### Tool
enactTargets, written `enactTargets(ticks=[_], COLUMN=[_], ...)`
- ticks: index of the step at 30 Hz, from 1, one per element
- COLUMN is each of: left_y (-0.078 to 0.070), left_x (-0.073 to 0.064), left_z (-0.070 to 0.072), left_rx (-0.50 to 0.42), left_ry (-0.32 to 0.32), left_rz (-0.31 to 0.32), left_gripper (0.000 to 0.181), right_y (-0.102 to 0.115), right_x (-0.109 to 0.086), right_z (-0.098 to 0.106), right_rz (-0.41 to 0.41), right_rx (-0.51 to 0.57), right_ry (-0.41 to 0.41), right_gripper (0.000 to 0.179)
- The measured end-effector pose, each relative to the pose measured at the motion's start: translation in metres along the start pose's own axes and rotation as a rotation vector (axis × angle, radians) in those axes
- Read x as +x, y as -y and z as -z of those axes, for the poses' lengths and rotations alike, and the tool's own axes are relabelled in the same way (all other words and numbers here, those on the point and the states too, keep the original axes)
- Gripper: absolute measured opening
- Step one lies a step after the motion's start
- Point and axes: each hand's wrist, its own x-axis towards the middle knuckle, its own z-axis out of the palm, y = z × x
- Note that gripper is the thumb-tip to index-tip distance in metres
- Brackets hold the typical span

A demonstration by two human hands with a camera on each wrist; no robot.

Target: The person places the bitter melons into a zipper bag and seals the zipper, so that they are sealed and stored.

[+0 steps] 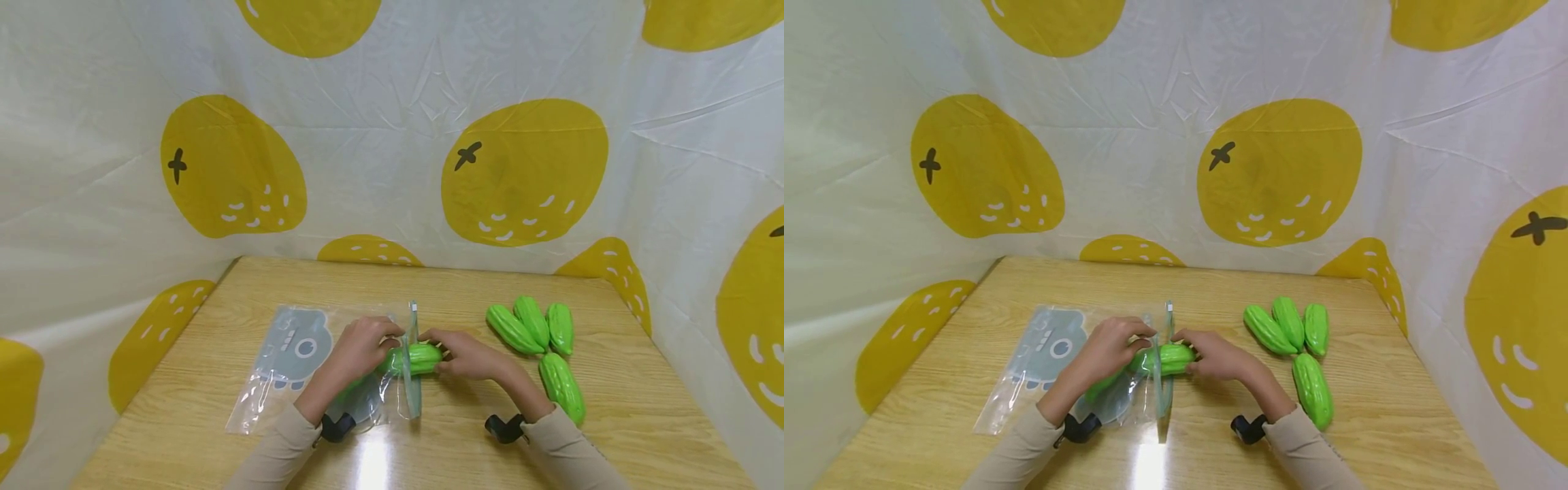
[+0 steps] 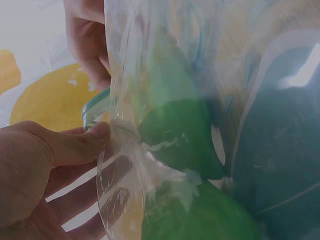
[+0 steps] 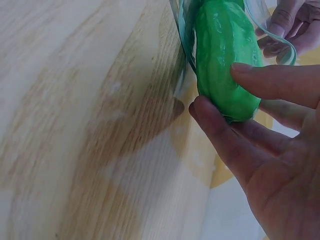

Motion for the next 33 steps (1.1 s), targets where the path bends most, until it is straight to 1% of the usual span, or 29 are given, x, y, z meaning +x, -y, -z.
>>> enactTargets(ticks=[6, 12, 23, 27, 33], left_y=[0.001, 0.001, 0.002, 0.002, 0.002], left_x=[0.000, 0.001, 0.000, 0.000, 0.000], left_z=[-0.001, -0.001, -0.001, -0.001, -0.001], left_rx=[0.000, -0.009, -0.011, -0.011, -0.010], left_ry=[-0.003, -0.009, -0.016, -0.021, -0.022], left_rz=[-0.005, -0.006, -0.003, -0.009, -0.014], left_gripper=[0.016, 0.017, 0.017, 0.017, 0.017], right_y=[0.002, 0.002, 0.003, 0.002, 0.003], right_x=[0.002, 0.004, 0.008, 0.009, 0.009], right_z=[-0.002, -0.003, -0.007, -0.009, -0.012], right_rz=[0.000, 0.004, -0.010, -0.024, -0.053], right_rx=[0.031, 0.038, 0.067, 0.081, 0.109], right_ry=[-0.007, 0.010, 0.007, -0.001, -0.014], right_gripper=[0.043, 0.038, 0.039, 0.039, 0.035])
